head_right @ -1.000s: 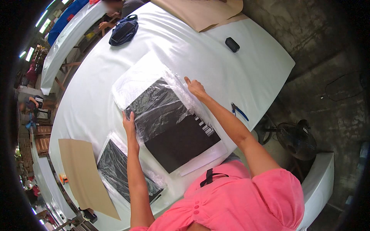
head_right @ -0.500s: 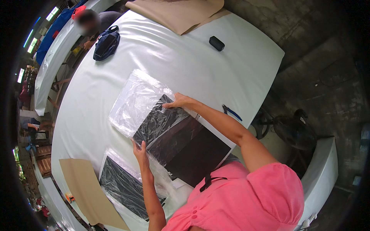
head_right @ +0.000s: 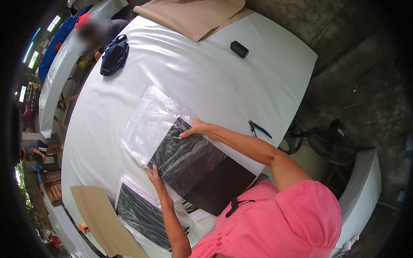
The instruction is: The person places a large sheet of brown paper on a white table, then wraps a stack of plastic-wrapped dark rectangular items with the paper. They fold the paper over the stack and secure it with a roll of clear tape.
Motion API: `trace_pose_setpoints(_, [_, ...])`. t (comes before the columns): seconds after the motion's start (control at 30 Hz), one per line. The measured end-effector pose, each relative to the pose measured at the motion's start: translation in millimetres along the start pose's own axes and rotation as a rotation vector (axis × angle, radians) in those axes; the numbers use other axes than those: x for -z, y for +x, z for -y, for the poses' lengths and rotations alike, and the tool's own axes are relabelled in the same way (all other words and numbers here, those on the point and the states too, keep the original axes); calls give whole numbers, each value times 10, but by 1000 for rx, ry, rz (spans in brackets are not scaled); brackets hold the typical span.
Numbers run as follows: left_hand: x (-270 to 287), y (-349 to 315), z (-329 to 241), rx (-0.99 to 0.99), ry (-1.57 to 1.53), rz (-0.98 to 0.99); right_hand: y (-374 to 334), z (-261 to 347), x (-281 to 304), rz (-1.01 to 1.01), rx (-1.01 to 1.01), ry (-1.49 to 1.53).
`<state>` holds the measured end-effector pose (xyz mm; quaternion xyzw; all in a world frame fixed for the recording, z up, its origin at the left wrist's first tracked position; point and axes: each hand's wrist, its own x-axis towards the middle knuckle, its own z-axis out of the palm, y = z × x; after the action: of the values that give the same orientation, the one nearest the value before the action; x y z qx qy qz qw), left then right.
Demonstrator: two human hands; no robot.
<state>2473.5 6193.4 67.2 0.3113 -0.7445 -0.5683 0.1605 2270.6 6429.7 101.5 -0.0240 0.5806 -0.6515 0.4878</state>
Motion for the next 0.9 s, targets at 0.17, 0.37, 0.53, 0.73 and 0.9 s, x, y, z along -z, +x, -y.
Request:
trace_pose_setpoints(0.17, [71,28,160,6,-82,21,-41,-84,-83,-35,18,162])
trace_pose_setpoints(0.37, [417,127,503,8,-202,85,-253,25,-323,-136,27,-14])
trace_pose_setpoints(0.53, [408,59,133,14,-371,48,-674,219,-653,-103,88,-58])
trace_pose_setpoints(0.73, [678,-351,-165,783,-838,228,-1023,362,-960,-130,148,-211])
trace_pose_setpoints(0.9, [1024,-501,-180,726,-787,103,-1118,232,-943,-141,184,-221])
